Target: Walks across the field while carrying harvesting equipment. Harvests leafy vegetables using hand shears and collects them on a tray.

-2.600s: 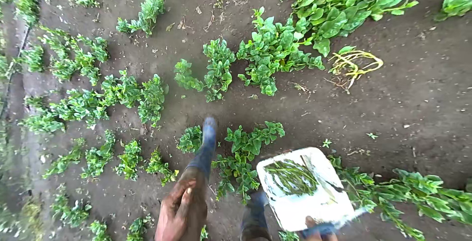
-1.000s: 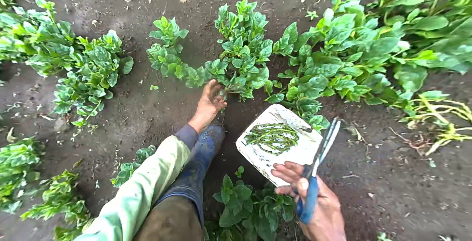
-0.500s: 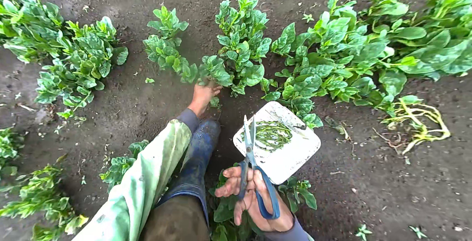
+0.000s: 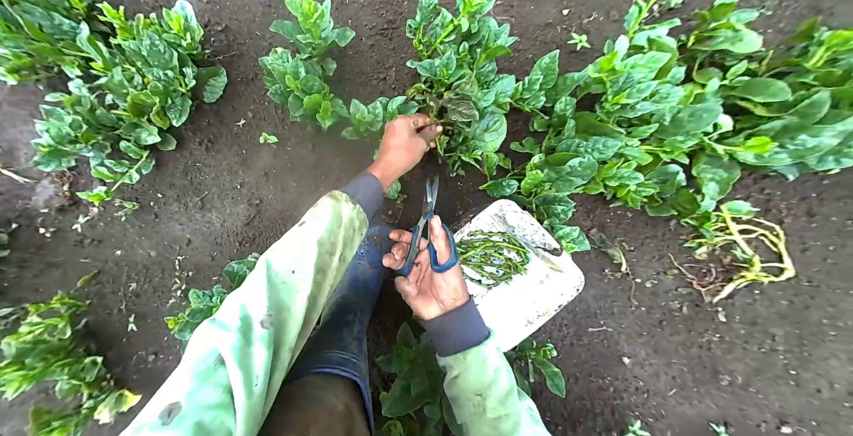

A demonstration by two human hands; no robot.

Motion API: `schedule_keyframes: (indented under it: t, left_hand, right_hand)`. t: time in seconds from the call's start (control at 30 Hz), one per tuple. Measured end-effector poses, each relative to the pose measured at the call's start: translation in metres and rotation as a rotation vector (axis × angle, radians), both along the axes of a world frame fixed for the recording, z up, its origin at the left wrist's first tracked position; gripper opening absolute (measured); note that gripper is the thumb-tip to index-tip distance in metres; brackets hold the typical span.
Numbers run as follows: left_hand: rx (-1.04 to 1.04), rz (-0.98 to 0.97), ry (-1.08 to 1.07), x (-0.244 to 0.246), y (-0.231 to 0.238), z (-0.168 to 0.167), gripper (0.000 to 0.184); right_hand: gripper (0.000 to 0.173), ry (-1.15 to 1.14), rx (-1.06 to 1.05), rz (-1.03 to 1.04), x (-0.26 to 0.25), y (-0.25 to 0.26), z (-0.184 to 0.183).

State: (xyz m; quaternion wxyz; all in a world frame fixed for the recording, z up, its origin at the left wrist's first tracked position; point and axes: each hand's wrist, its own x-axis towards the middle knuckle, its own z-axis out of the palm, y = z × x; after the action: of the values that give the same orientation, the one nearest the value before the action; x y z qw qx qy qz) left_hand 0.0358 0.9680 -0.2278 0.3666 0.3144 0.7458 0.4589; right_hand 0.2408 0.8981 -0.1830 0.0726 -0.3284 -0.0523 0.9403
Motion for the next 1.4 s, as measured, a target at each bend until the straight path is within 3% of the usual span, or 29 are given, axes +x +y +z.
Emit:
schedule_keyframes:
  t: [0.53,0.7,0.87,1.0,1.17,1.3,1.4]
  left_hand:
    - [0.130,0.085,-0.188,-0.019,0.000,0.022,0.014]
    - [0.136,0.101,-0.209,-0.025,-0.024,0.017,0.015]
    - [0.114,0.309,-0.394,-0.026,-0.075,0.017,0.018]
    - [0.097,0.281,-0.556,-0.028,-0.136,0.042,0.022]
    - [0.211,0.276,-0.834,-0.031,-0.160,0.062,0.020]
    - [0.245,0.325,-0.911,-0.023,-0.159,0.069,0.018]
    - [0.275,0.332,-0.933,-0.018,-0.159,0.068,0.017]
  right_hand:
    - [0.065,0.022,0.028,-0.062,-0.022,0.044,-0.012]
    - [0.057,-0.090,0.021,0.030,-0.029,0.034,-0.011]
    - [0.058,-0.123,0.114,0.163,-0.011,-0.001,0.007]
    - [0.064,-0.016,0.261,0.345,0.035,-0.025,0.016]
    - [0.062,0.178,0.450,0.585,0.069,-0.019,0.013]
    - [0.060,0.461,0.288,0.566,0.067,-0.021,0.009]
    - [0.062,0.511,0.201,0.485,0.054,-0.028,0.012]
